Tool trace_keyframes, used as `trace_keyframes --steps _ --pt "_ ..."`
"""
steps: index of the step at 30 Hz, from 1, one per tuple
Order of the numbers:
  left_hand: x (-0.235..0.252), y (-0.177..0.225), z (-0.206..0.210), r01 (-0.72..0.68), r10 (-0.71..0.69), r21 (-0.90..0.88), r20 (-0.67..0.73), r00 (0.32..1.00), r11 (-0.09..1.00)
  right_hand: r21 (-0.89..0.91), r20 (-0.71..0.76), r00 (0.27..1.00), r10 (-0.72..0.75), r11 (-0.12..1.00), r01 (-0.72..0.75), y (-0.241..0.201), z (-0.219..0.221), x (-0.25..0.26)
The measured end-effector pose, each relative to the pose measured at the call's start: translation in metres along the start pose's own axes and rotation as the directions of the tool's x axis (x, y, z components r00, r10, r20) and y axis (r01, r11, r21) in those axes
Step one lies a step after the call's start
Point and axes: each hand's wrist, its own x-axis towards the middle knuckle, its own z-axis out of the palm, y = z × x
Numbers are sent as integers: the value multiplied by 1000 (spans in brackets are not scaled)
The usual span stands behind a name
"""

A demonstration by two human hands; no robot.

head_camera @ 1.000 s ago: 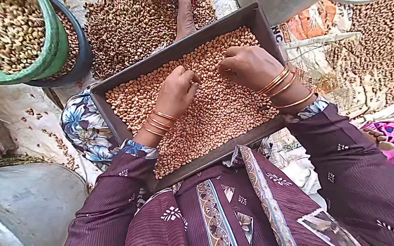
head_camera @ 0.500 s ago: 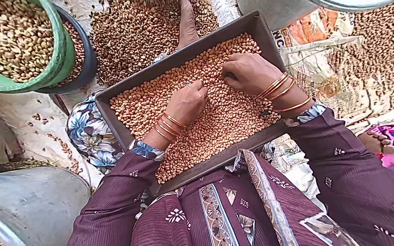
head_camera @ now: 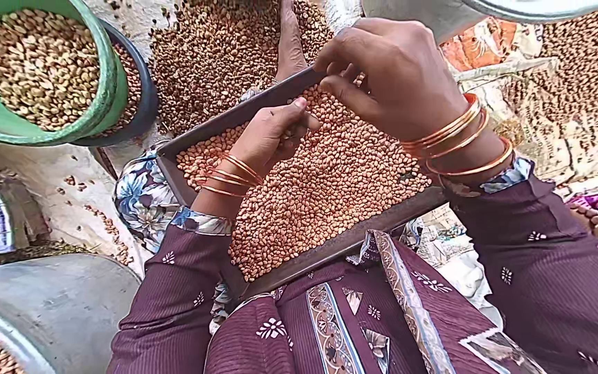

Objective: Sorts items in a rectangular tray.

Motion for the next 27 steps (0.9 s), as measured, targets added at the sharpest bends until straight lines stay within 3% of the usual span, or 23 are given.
trace_keyframes --steps 1,2,3,4,5,7,12,15,18,20,21,23,27 --pt "2 -6 -4 -104 116 179 -55 992 978 -67 73 991 114 992 -109 8 -2 1" --pt "4 -11 -12 -166 244 474 -108 964 865 -130 156 956 247 965 -228 16 -4 2" --pt "3 -13 -20 -141 331 731 -121 936 667 -194 233 900 369 924 -328 24 -5 2" --pt "2 -15 -26 -108 381 867 -99 919 487 -254 296 834 465 880 -401 33 -4 3" --pt "1 -18 -30 -79 383 929 -71 921 362 -307 333 778 533 841 -445 40 -2 3" --pt "0 -25 -32 -62 364 975 -20 931 214 -344 360 718 595 801 -490 50 4 4" --pt "2 -37 -26 -7 335 999 -6 942 36 -386 435 619 653 757 -527 43 30 14" --pt "3 -35 -31 -40 377 994 -3 926 106 -400 479 620 621 783 -476 17 46 10" --pt "-4 -25 -45 -158 492 862 -117 863 482 -307 591 673 444 896 -322 -28 62 -11" --pt "-7 -18 -55 -315 504 538 -248 827 782 -199 697 662 274 962 -189 -63 72 -28" --pt "-10 -13 -58 -366 464 331 -295 836 870 -134 751 635 183 983 -124 -79 74 -34" --pt "-21 -4 -65 -371 386 108 -328 862 922 23 799 600 -24 1000 10 -106 72 -40" --pt "-33 -6 -72 -344 396 217 -284 873 914 289 635 591 -497 862 415 -153 82 -43"
